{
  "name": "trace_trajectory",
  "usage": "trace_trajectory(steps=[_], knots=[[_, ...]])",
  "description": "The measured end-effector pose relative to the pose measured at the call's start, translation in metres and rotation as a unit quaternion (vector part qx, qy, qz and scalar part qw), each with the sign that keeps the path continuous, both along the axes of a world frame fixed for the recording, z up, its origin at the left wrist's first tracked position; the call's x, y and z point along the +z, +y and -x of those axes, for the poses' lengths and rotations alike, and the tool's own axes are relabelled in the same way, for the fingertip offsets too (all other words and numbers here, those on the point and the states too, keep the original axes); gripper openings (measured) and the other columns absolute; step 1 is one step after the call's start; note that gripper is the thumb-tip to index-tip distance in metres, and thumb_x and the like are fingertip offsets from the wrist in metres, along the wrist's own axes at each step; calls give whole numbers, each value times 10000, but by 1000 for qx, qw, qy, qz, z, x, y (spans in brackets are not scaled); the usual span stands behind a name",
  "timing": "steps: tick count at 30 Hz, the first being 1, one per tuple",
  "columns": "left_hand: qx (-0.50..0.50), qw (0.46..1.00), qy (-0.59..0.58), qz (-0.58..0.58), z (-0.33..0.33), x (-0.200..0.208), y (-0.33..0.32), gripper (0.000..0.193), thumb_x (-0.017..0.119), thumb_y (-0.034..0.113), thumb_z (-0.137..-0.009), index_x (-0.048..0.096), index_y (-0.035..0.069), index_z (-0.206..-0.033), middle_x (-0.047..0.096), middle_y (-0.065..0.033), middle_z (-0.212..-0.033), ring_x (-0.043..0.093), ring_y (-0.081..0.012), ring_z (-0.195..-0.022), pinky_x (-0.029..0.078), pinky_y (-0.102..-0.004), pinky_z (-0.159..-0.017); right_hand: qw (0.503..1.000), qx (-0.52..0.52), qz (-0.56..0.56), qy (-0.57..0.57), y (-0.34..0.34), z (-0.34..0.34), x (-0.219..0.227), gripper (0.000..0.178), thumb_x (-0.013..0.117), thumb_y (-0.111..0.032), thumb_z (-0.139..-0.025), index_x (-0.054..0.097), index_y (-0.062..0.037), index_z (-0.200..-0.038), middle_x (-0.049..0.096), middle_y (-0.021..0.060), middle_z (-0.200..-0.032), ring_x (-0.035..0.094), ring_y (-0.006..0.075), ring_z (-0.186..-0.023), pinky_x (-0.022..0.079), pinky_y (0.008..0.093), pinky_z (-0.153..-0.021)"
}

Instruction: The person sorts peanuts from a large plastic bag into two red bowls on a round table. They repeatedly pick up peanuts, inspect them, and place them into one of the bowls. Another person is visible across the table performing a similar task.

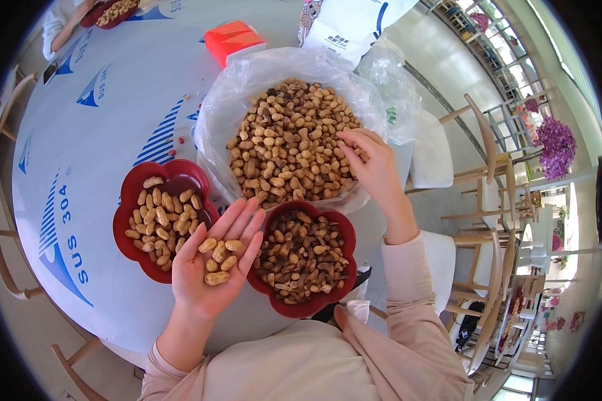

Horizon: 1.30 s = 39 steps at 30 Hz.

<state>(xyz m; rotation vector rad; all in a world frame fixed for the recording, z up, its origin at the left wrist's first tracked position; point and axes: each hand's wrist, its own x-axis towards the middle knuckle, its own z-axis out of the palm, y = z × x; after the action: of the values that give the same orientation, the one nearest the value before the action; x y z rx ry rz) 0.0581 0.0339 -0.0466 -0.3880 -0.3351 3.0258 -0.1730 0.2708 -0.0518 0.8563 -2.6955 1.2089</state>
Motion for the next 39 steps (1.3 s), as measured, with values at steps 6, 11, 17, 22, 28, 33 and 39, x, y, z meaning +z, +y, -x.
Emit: trace_trajectory(steps=[6,11,17,22,28,33,39], knots=[[2,1000,-6,8,0,-1,1,596,318,287,-1089,276,-31,-1591,253,-175,-1684,229,-318,-1567,267,-444,-1263,990,119,-55,61,-25,16,-8,344,683,-158,-976,651,-73,-1308,615,150,-1371,611,325,-1233,525,396,-1011],[7,1000,-5,-8,1,-1,-1,596,323,288,-1090,275,-29,-1593,251,-172,-1686,226,-317,-1568,262,-443,-1265,967,146,-142,152,-53,-21,-22,487,629,-262,-1012,538,-104,-1463,457,195,-1554,441,358,-1441,384,446,-1175],[0,1000,-5,1,-2,-2,0,598,336,290,-1087,283,-28,-1591,261,-171,-1683,222,-313,-1570,262,-442,-1265,925,342,-102,131,-68,-16,-8,575,673,-173,-946,520,-164,-1501,445,99,-1586,414,343,-1463,350,471,-1215],[10,1000,2,-17,-2,0,-3,603,357,291,-1081,292,-30,-1587,270,-172,-1679,223,-316,-1569,259,-444,-1267,892,252,-250,281,-51,22,-14,567,665,-146,-937,539,-195,-1488,521,29,-1534,417,274,-1471,317,473,-1233],[14,1000,11,-15,-3,0,-5,603,364,289,-1079,294,-30,-1585,268,-175,-1678,224,-319,-1568,259,-443,-1268,954,154,-191,171,-28,54,-11,410,539,-179,-1052,561,-120,-1458,546,74,-1513,389,286,-1491,276,430,-1253],[15,1000,4,-27,-3,0,-6,602,352,295,-1082,295,-35,-1583,271,-176,-1677,230,-316,-1566,261,-443,-1267,992,117,-27,47,-32,47,3,305,576,-109,-1026,660,-45,-1312,623,140,-1404,555,281,-1338,440,393,-1128],[17,1000,8,-7,-2,-2,-5,605,326,307,-1087,296,-43,-1580,274,-174,-1676,243,-313,-1562,252,-441,-1269,975,212,-40,55,-64,29,16,207,703,-29,-914,743,-41,-1117,696,85,-1215,669,251,-1095,558,363,-911]])
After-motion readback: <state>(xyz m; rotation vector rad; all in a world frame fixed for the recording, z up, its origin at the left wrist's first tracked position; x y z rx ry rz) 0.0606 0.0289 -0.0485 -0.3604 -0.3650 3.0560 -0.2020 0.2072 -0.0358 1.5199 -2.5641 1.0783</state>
